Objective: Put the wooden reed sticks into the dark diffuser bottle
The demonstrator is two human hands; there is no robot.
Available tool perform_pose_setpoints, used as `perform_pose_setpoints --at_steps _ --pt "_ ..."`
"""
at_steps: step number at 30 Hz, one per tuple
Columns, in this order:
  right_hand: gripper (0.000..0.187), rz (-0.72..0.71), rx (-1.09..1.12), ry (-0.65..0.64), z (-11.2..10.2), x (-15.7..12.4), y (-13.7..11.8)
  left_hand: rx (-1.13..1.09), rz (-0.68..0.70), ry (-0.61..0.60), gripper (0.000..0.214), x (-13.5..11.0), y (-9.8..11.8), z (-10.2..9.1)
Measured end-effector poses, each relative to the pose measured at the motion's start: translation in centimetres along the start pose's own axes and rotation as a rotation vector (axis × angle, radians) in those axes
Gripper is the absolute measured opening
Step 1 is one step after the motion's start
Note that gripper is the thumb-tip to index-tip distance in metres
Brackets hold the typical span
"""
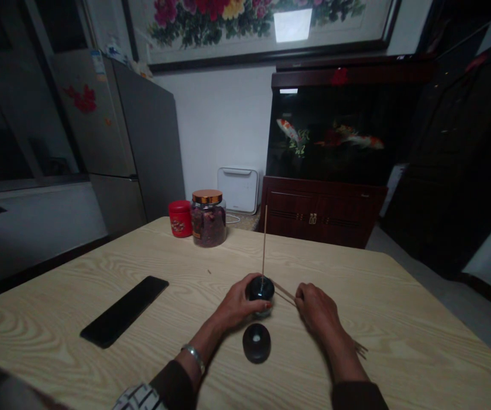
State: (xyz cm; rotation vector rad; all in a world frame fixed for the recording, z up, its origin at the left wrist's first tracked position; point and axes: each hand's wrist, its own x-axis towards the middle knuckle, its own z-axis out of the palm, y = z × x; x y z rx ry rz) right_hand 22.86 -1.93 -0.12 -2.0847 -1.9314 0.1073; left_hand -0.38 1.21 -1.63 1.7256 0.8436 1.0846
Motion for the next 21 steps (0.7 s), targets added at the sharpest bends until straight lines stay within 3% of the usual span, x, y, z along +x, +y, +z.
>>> perform_pose_setpoints --at_steps 10,14,17,21 --pt "0.009 -0.014 0.053 -0.037 0.5 0.4 0.3 -0.017 0.005 -0.01 0.063 0.0 0.1 0.0" --pt "0.011 -0.019 0.074 -0.021 -0.4 0.2 0.3 -0.019 0.005 -0.007 0.064 -0.1 0.3 0.0" --pt "0.014 -0.047 0.223 0.134 -2.7 0.2 0.2 -0.025 0.004 -0.004 0.066 -0.1 0.4 -0.1" --pt "0.027 0.009 0.748 0.572 -6.9 0.5 -1.2 -0.007 -0.01 -0.007 0.066 -0.1 0.6 -0.2"
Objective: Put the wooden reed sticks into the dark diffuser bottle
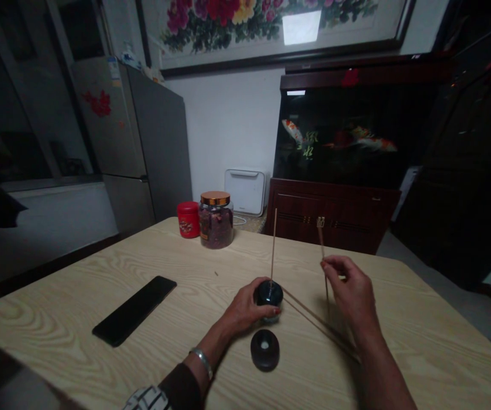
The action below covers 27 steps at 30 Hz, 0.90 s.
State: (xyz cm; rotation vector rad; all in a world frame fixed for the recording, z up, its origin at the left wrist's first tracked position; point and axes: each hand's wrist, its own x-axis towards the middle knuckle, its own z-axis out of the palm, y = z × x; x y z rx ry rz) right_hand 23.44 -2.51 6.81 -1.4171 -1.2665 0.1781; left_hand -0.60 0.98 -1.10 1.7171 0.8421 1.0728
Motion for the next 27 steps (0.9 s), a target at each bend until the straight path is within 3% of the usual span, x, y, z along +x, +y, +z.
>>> perform_pose_setpoints --at_steps 3,7,11,18,27 --pt "0.036 0.14 0.437 0.201 0.4 0.7 -3.0 0.006 -0.011 0.004 0.066 0.0 0.0 0.0" --pt "0.038 0.182 0.666 0.197 2.4 0.6 -5.3 -0.041 0.001 0.006 0.069 0.0 -0.2 0.2" --pt "0.036 0.146 0.686 0.218 3.7 0.5 -5.9 -0.055 0.003 0.008 0.067 -0.1 -0.3 0.2" --pt "0.032 0.079 0.601 0.238 4.1 1.2 -6.0 -0.014 -0.001 0.006 0.065 -0.1 0.1 0.0" --pt "0.028 0.021 0.407 -0.061 6.4 -0.7 -4.1 -0.029 0.019 0.009 0.065 0.0 -0.1 0.1"
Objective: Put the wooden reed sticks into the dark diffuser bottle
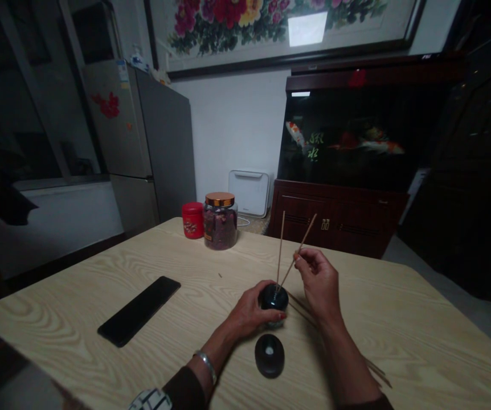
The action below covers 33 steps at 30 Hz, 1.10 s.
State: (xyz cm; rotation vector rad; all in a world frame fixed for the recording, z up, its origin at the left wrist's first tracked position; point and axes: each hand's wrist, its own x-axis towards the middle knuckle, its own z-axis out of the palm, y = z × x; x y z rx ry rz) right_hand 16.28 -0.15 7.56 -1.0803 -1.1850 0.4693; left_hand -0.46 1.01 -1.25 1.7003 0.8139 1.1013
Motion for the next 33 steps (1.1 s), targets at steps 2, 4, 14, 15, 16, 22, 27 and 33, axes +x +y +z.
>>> perform_pose_setpoints --at_steps 2,4,14,15,16,22,27,33 --pt "0.028 0.022 -0.037 -0.066 0.1 -0.5 0.5 0.011 0.001 0.002 0.065 0.0 0.1 0.0" --pt "0.029 0.048 -0.067 -0.125 0.2 -0.9 0.9 0.028 -0.002 0.002 0.066 0.0 0.2 -0.1" --pt "0.027 0.064 -0.512 -0.345 -4.3 -1.8 3.9 0.02 -0.006 -0.005 0.064 -0.1 0.3 0.0" --pt "0.024 0.05 -0.646 -0.378 -5.1 -2.1 4.6 0.02 -0.007 -0.006 0.064 -0.1 0.2 0.0" --pt "0.022 0.039 -0.783 -0.409 -5.8 -2.5 5.2 0.02 -0.007 -0.009 0.064 -0.1 0.1 0.0" --pt "0.018 0.01 -1.222 -0.523 -6.5 -4.2 6.1 0.014 -0.007 -0.008 0.067 0.0 -0.1 -0.1" --pt "0.018 0.033 -1.265 -0.516 -5.9 -4.2 5.7 0.015 -0.011 -0.006 0.067 -0.1 0.2 -0.1" --pt "0.018 0.022 -1.23 -0.514 -5.9 -4.3 5.7 0.022 -0.017 -0.004 0.067 -0.1 0.3 -0.1"
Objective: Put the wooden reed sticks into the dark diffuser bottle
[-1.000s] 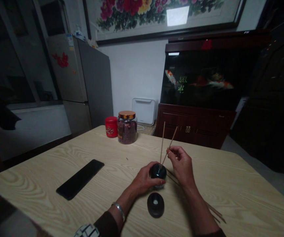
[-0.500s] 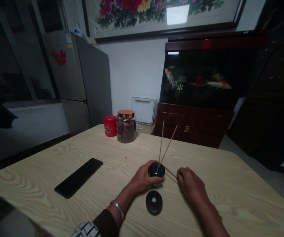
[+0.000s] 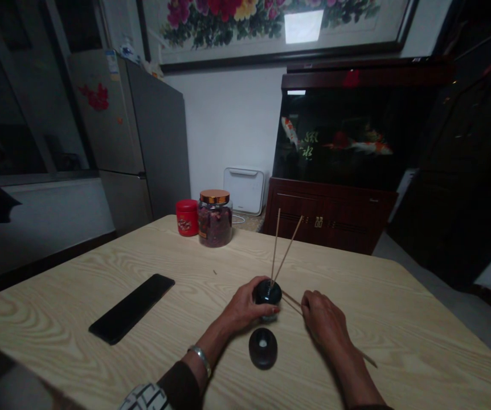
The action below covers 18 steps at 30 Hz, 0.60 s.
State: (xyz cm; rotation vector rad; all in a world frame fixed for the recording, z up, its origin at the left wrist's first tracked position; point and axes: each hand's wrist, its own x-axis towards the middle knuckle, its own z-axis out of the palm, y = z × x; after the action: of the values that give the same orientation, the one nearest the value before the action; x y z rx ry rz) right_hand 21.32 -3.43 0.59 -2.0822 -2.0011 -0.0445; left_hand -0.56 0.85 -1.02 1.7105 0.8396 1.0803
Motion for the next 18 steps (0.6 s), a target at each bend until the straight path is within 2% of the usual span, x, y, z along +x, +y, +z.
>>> perform_pose_setpoints --at_steps 5,8,10,12,15,16,18 --pt "0.017 -0.01 0.006 0.055 -1.2 -0.3 -0.6 -0.004 0.013 0.009 0.067 0.0 -0.1 0.0" --pt "0.015 -0.012 0.065 0.158 -3.0 -0.3 -0.5 -0.013 0.003 0.001 0.065 0.1 -0.2 0.1" --pt "0.014 0.018 0.179 0.313 -4.5 -0.2 -0.3 -0.023 0.0 -0.002 0.065 0.1 -0.3 0.1" --pt "0.018 0.093 0.352 0.558 -6.2 0.0 -0.3 -0.024 0.004 0.0 0.065 0.1 -0.3 0.1" --pt "0.025 0.195 0.762 0.916 -8.4 0.3 -1.1 -0.011 0.005 0.001 0.066 0.0 -0.4 0.0" --pt "0.026 0.204 0.934 0.984 -9.0 0.3 -1.5 -0.008 0.004 -0.001 0.066 0.0 -0.3 0.0" --pt "0.026 0.186 1.249 1.03 -9.7 0.5 -2.5 -0.006 0.005 -0.006 0.065 0.0 -0.3 -0.1"
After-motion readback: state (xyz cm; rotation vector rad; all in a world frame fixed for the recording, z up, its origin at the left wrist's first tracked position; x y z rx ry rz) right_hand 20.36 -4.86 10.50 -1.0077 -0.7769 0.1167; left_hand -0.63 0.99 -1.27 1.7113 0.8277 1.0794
